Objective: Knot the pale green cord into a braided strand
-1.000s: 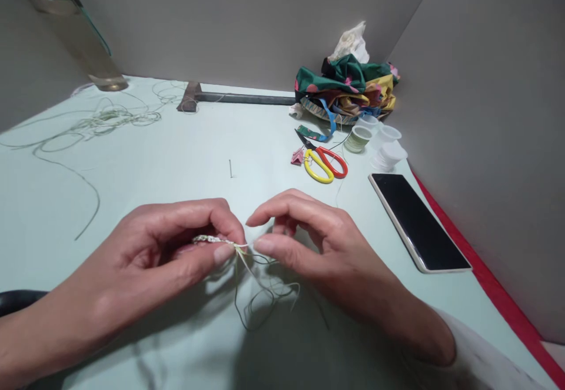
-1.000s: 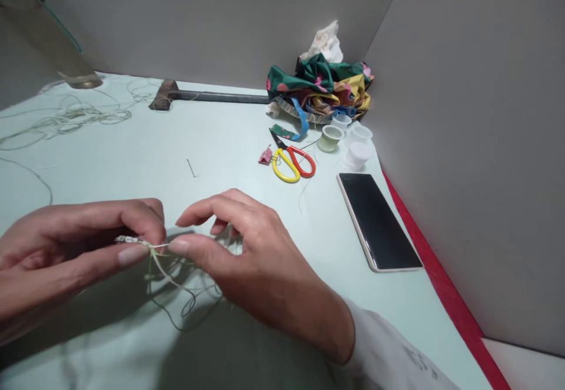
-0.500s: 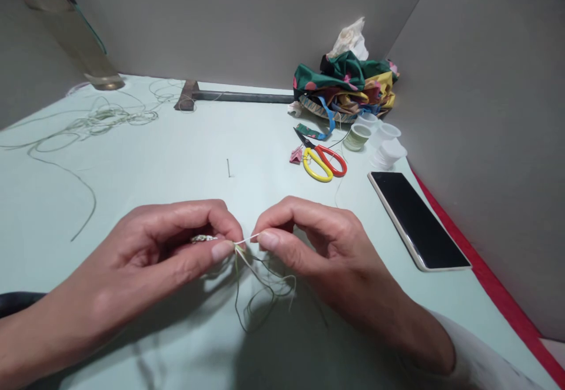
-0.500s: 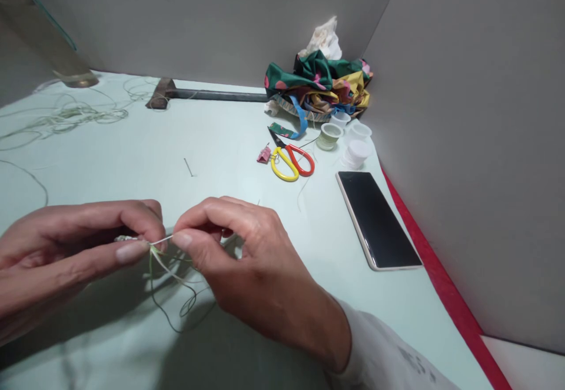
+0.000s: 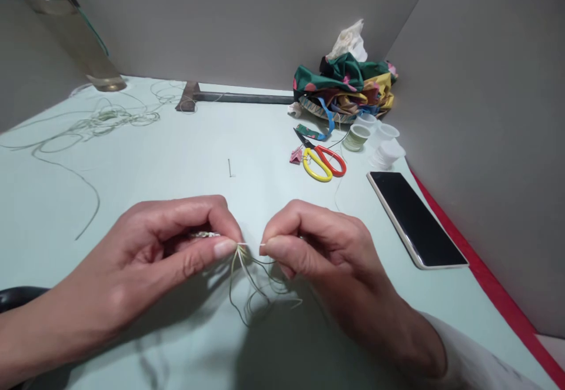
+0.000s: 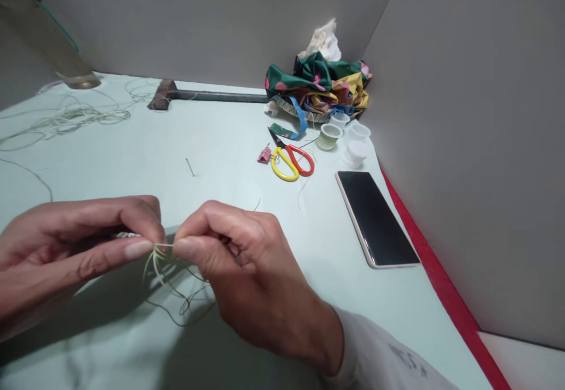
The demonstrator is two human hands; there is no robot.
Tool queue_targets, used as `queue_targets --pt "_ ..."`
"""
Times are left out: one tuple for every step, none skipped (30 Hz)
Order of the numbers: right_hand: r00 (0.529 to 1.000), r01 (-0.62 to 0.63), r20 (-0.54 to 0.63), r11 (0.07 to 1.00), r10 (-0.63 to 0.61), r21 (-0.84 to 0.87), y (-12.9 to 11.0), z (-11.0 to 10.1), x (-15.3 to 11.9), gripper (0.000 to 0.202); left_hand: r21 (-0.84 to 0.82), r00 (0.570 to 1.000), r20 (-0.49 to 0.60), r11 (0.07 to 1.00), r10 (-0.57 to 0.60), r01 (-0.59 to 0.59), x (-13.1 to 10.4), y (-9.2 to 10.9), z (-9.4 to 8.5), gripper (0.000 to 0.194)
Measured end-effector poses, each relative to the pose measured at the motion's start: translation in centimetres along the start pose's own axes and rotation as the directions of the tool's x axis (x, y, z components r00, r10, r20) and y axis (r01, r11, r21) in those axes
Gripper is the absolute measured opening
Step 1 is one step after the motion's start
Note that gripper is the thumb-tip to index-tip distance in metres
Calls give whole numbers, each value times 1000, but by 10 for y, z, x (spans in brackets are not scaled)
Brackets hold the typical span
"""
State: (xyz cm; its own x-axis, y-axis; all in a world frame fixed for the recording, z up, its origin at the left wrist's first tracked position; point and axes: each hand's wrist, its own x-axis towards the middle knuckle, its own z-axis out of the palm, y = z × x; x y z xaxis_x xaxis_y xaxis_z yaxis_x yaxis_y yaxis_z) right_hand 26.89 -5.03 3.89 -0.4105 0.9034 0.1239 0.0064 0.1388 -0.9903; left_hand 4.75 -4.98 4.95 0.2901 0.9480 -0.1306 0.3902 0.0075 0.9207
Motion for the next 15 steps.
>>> queue_targets --pt "1000 -12 -7 1000 12 -5 0 0 1 23 -13 1000 10 1000 -12 12 1 -1 0 29" --pt "1000 -16 -12 1000 16 -17 0 1 1 22 -31 999 22 999 -24 25 1 -2 -1 30" --pt "1000 -16 -19 999 15 -33 -1 1 2 21 -53 999 36 998 -35 37 1 -3 -1 30" --pt "999 -20 -27 999 18 -49 -1 2 3 20 -75 998 50 996 -42 46 2 -5 -2 30" --pt "999 -20 -30 998 18 -59 -1 2 4 19 -94 997 62 994 -46 51 2 -6 -2 30" --pt "999 -22 -31 998 20 -65 -1 2 4 18 -109 996 75 993 -47 55 2 -8 -3 30" --pt "999 -23 -27 998 21 -67 -1 3 4 18 -121 995 89 991 -48 58 1 -9 -3 31" --pt "999 -23 -25 997 22 -67 0 3 4 18 -129 994 99 990 -49 62 1 -10 -3 31" --pt "999 -21 -30 998 19 -67 1 3 3 17 -134 993 104 989 -52 66 1 -11 -3 32" --pt "999 -13 -38 998 10 -69 2 2 2 14 -140 993 106 988 -53 68 0 -12 -3 32" --pt "999 -1 -47 997 -3 -72 3 2 1 10 -147 993 106 987 -55 70 0 -13 -4 32" --pt "999 15 -51 997 -19 -80 4 1 0 6 -154 993 104 985 -57 73 0 -13 -4 32" --pt "997 45 -51 994 -50 -95 4 0 -1 3 -157 993 103 985 -59 75 0 -14 -4 32" --pt "995 87 -47 989 -93 -119 5 -1 -2 4 -156 993 105 985 -59 75 0 -14 -4 33" --pt "988 141 -38 978 -149 -153 5 -2 -2 6 -155 992 109 985 -57 73 0 -14 -5 33"
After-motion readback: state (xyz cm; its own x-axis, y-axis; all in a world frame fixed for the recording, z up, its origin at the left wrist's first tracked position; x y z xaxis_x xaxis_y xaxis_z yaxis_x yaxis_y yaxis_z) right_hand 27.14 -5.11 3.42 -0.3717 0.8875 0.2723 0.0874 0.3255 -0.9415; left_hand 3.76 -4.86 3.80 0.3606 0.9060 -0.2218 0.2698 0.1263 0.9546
